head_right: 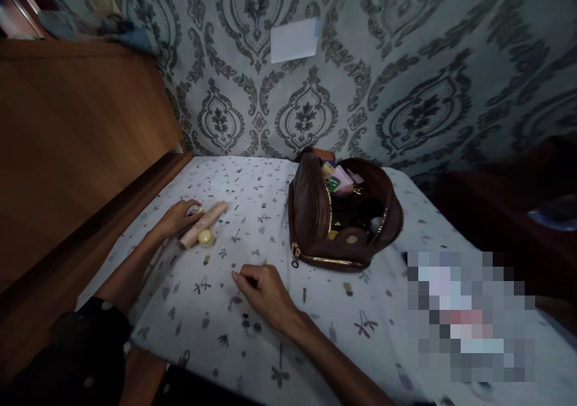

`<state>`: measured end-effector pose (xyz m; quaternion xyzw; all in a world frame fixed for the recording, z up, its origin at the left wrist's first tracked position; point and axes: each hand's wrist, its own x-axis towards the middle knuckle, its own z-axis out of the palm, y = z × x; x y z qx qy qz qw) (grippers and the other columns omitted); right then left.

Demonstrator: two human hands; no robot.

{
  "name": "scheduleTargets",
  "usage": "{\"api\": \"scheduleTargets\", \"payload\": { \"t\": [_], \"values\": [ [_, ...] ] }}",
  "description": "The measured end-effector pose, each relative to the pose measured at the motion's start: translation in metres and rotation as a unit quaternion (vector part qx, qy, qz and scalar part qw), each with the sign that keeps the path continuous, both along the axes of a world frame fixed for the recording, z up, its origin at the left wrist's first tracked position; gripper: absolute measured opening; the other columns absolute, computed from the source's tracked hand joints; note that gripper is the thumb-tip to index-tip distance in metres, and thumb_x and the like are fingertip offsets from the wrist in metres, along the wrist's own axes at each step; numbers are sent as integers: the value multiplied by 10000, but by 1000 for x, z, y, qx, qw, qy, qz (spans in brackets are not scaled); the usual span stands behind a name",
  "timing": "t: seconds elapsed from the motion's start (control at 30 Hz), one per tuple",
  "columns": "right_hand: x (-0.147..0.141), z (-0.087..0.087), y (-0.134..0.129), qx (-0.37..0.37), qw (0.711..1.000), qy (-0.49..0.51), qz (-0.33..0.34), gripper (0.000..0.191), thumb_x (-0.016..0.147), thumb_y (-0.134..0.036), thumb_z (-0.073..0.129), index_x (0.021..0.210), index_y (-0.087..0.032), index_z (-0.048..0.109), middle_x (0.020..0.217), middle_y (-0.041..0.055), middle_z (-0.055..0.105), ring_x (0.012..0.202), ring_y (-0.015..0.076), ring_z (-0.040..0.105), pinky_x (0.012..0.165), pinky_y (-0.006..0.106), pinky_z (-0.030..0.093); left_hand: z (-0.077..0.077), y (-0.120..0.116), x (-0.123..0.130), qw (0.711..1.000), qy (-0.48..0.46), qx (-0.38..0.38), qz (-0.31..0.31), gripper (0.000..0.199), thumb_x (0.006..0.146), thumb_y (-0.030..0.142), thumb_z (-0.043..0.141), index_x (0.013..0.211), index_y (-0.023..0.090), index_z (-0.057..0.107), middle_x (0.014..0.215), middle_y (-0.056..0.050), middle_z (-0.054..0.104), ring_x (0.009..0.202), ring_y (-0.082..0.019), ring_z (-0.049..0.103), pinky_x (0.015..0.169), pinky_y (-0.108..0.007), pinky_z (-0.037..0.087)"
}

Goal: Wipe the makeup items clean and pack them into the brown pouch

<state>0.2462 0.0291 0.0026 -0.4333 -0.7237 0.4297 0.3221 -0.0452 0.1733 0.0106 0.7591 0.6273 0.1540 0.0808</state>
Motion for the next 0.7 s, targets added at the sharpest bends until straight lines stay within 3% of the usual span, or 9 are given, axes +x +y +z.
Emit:
{"api": "scheduleTargets", "payload": {
  "t": [0.17,0.3,0.37,0.43,0.5,0.57,0.7],
  "values": [
    [4,3,-8,-3,1000,15,-8,412,897,-389,488,545,-189,408,501,-53,334,502,84,335,501,236,237,11,-5,2,1000,-19,-4,-12,401,788,520,538,981,194,670,799,-39,674,764,-242,608,716,-326,476],
    [7,-1,-12,-63,992,107,-28,430,874,-476,569,579,-166,532,502,-40,449,496,82,412,492,217,297,28,-19,5,974,-214,6,77,486,676,601,641,966,212,645,756,-2,666,677,-222,604,638,-324,498],
    [7,-7,-11,-130,971,200,-32,439,837,-571,618,724,-147,644,586,-12,565,518,93,497,488,210,356,39,-34,19,935,-349,-24,67,457,723,589,669,1021,245,621,931,-19,696,765,-229,654,671,-335,537],
    [5,-12,-9,-188,930,314,-33,529,773,-632,679,985,-148,693,814,53,680,642,136,624,518,225,445,47,-55,45,931,-360,-4,54,438,741,585,673,1043,269,645,857,-18,693,688,-226,645,645,-350,538],
    [4,-14,-8,-215,882,418,-31,641,723,-625,743,1192,-196,650,1107,110,681,853,197,692,604,275,531,48,-79,81,945,-326,30,12,406,743,555,684,1022,260,671,740,-16,676,691,-248,646,618,-350,533],
    [6,-14,-7,-219,847,484,-29,627,731,-582,766,1240,-238,639,1245,109,643,991,226,681,711,326,565,41,-98,117,941,-319,57,-93,336,766,476,691,1005,240,681,914,-49,711,894,-270,673,752,-369,557],
    [15,-9,-4,-191,833,517,-52,450,752,-498,784,1116,-244,712,1064,41,707,951,184,660,824,318,551,18,-116,163,930,-292,111,-196,267,881,318,615,1131,230,645,1090,-71,666,1047,-231,635,920,-375,524]
  ]
}}
